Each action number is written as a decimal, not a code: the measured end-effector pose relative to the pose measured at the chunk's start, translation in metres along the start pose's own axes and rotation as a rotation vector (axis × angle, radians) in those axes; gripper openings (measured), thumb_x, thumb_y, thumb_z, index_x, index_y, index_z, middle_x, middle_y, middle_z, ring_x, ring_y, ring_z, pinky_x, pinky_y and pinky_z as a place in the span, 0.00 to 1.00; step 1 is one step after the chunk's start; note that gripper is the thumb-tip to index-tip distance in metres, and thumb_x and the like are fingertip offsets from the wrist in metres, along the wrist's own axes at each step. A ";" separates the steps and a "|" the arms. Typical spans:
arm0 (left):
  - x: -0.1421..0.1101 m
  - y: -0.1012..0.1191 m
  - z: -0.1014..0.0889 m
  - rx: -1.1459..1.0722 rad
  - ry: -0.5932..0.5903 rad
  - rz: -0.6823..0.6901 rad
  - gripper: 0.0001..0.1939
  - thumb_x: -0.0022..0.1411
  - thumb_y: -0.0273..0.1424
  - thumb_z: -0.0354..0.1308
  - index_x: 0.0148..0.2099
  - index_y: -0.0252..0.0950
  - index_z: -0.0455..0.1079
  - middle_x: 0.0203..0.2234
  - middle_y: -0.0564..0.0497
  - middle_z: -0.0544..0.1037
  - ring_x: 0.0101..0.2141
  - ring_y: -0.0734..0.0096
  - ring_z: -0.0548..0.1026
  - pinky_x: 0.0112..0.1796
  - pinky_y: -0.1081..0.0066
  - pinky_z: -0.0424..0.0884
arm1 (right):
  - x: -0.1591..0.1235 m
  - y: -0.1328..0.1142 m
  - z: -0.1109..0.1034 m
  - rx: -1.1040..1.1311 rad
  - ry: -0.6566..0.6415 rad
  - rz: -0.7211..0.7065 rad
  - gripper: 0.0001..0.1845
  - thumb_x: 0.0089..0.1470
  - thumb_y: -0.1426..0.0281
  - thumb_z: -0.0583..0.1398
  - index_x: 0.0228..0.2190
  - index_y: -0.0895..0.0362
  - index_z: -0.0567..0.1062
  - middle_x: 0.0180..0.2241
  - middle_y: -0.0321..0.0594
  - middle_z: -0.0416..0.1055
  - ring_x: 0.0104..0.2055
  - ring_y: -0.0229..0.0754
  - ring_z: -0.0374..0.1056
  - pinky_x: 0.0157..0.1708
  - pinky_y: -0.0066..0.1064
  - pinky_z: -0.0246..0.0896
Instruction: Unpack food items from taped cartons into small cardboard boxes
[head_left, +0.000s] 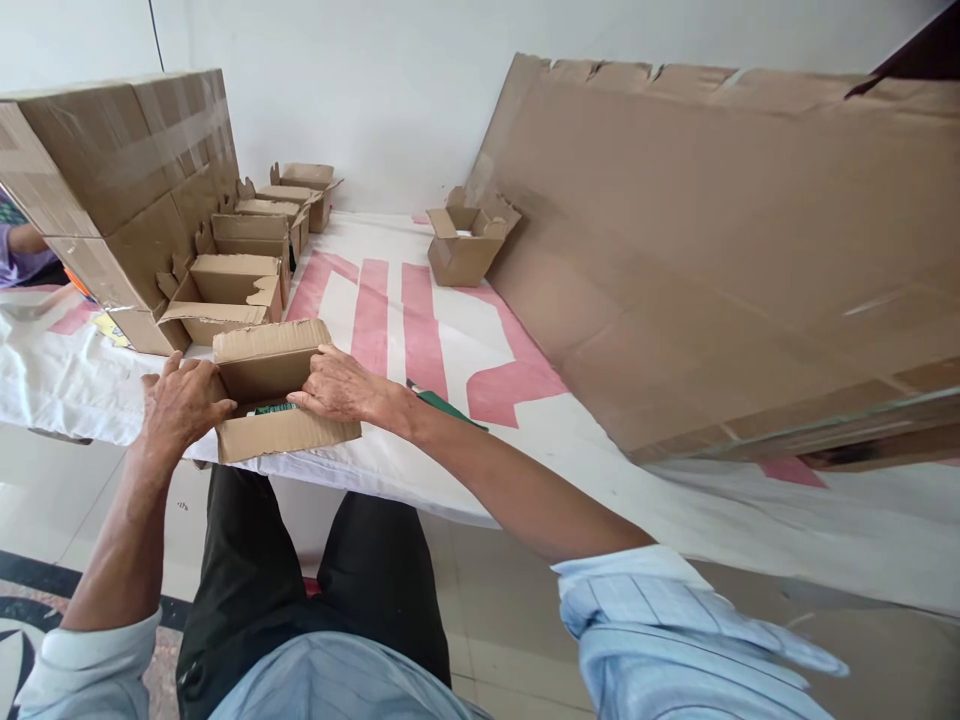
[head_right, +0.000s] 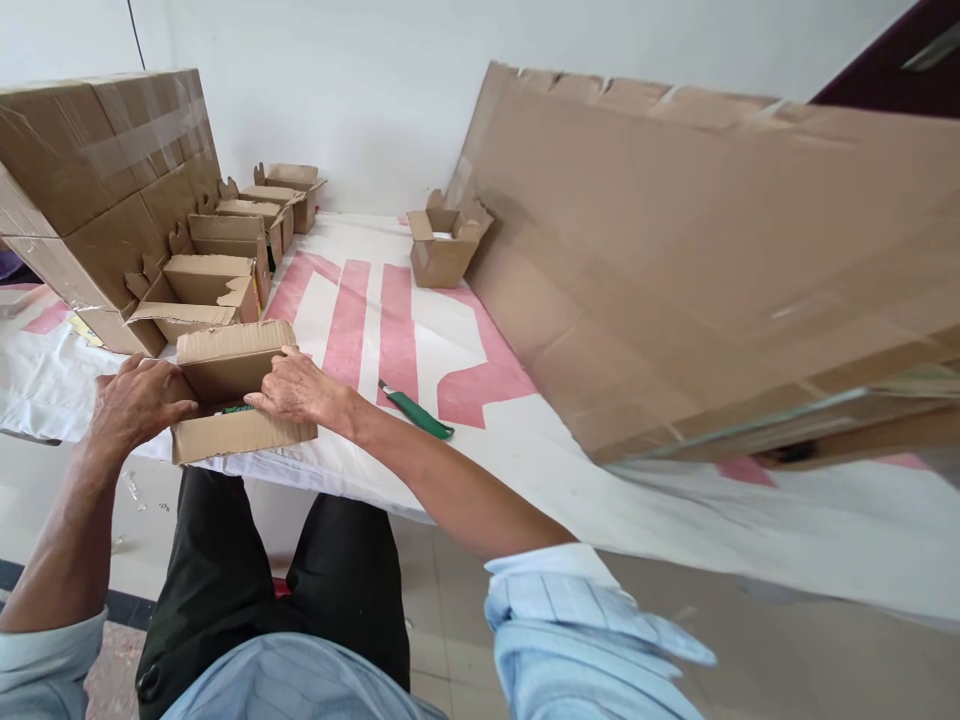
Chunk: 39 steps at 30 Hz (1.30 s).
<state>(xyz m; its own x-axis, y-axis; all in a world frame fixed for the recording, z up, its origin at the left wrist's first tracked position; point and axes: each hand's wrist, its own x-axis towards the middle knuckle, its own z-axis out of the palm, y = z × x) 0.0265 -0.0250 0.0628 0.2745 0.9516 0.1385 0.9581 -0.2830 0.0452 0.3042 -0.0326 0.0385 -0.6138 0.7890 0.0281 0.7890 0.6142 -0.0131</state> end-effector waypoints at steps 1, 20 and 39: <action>0.000 -0.003 0.001 -0.004 0.002 0.000 0.17 0.66 0.42 0.72 0.53 0.42 0.82 0.57 0.36 0.85 0.70 0.27 0.70 0.66 0.31 0.69 | -0.001 0.001 0.002 -0.023 0.037 0.003 0.30 0.82 0.57 0.56 0.37 0.56 0.92 0.36 0.51 0.87 0.50 0.56 0.75 0.63 0.50 0.55; -0.004 -0.019 0.049 -0.408 0.031 0.063 0.29 0.72 0.44 0.56 0.67 0.36 0.77 0.73 0.34 0.72 0.70 0.35 0.74 0.72 0.36 0.69 | -0.051 0.031 0.053 0.744 0.415 0.454 0.20 0.74 0.58 0.54 0.29 0.51 0.68 0.29 0.36 0.70 0.34 0.44 0.65 0.39 0.35 0.58; -0.011 -0.008 0.077 -0.872 0.217 -0.132 0.32 0.62 0.34 0.55 0.67 0.41 0.80 0.73 0.45 0.77 0.76 0.44 0.69 0.79 0.42 0.58 | -0.046 0.026 0.038 0.597 0.293 0.586 0.21 0.72 0.63 0.54 0.25 0.50 0.64 0.29 0.38 0.71 0.34 0.44 0.66 0.36 0.36 0.55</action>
<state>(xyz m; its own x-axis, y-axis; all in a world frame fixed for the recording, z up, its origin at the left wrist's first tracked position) 0.0216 -0.0241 -0.0157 0.0607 0.9641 0.2585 0.5541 -0.2480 0.7947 0.3521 -0.0521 -0.0016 -0.0194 0.9941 0.1071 0.7782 0.0823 -0.6225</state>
